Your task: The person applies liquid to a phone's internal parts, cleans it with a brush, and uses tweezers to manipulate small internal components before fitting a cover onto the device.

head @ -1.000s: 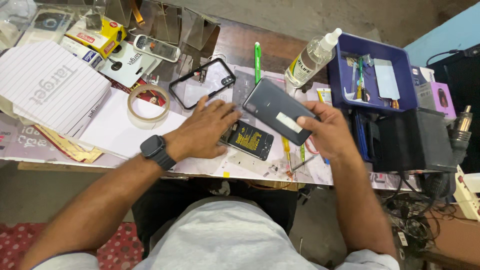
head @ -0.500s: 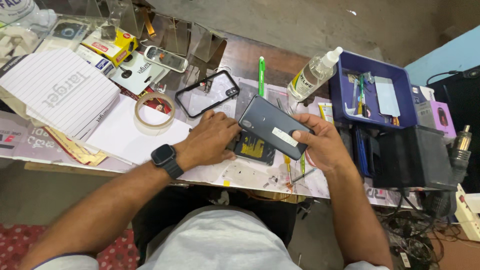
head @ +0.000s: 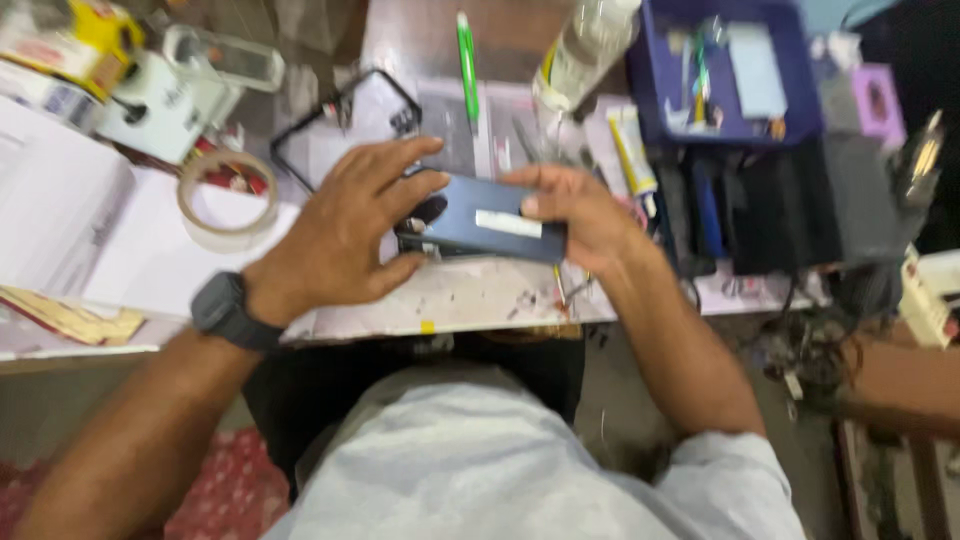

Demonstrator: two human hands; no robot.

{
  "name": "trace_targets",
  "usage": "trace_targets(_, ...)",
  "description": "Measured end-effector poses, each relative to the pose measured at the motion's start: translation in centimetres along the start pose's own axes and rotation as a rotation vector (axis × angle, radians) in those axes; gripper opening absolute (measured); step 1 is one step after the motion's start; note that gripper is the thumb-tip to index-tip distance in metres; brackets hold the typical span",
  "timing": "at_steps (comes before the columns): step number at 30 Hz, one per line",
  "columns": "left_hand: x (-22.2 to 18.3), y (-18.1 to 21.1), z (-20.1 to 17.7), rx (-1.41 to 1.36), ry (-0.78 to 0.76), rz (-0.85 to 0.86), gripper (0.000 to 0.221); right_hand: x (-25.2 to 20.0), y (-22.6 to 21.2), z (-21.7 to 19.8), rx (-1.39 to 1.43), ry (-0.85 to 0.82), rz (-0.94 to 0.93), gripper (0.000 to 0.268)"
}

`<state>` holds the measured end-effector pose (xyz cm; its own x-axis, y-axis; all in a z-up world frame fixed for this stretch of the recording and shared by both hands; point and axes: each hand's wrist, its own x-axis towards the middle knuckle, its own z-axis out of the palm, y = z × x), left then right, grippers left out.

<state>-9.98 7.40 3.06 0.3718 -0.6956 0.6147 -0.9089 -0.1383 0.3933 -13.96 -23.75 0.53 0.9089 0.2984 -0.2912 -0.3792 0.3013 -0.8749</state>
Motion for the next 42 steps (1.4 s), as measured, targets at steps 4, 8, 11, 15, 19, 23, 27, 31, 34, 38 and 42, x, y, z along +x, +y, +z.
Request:
trace_targets(4,-0.5,-0.8,0.1,-0.087,-0.107,-0.029,0.053,0.5,0.9,-1.0,0.046,-0.014,0.039,0.044)
trace_targets(8,-1.0,-1.1,-0.3,-0.243,-0.144,-0.091,0.051,0.9,0.5,-0.5,0.058,0.042,0.068,0.043)
trace_targets(11,-1.0,-1.4,-0.2,-0.328,-0.143,-0.13,0.05,1.0,0.3,-0.3,0.079,0.089,0.106,0.041)
trace_targets(15,-1.3,-2.1,0.1,-0.384,-0.148,-0.189,0.049,1.2,0.8,-0.7,0.094,0.116,0.12,0.037)
trace_targets(19,-0.6,-2.0,0.0,-0.388,-0.272,-0.383,0.055,1.5,1.2,-0.1,0.118,0.132,0.062,0.038)
trace_targets(23,0.1,-0.5,-0.1,-0.134,-0.19,-0.314,0.054,0.5,0.6,0.2,-0.094,0.132,-0.134,0.038)
trace_targets(27,0.8,0.6,0.4,0.319,-0.059,-0.087,0.037,-1.9,-0.8,1.8,-0.779,0.514,-0.591,0.04)
trace_targets(31,2.2,0.4,0.7,0.61,0.118,0.09,0.019,-5.9,-0.3,7.2,-1.124,0.452,-1.108,0.027)
trace_targets(34,4.7,0.2,1.4,0.823,0.272,0.236,0.019,-6.5,2.1,13.3,-1.304,0.24,-1.114,0.039)
trace_targets(38,7.3,-0.8,2.6,0.991,0.309,0.397,0.02,-4.4,2.5,17.4,-1.221,0.235,-1.095,0.048)
trace_targets(42,8.3,-1.2,3.0,1.036,0.351,0.455,0.024,-2.8,3.3,18.4,-1.114,0.309,-1.039,0.045)
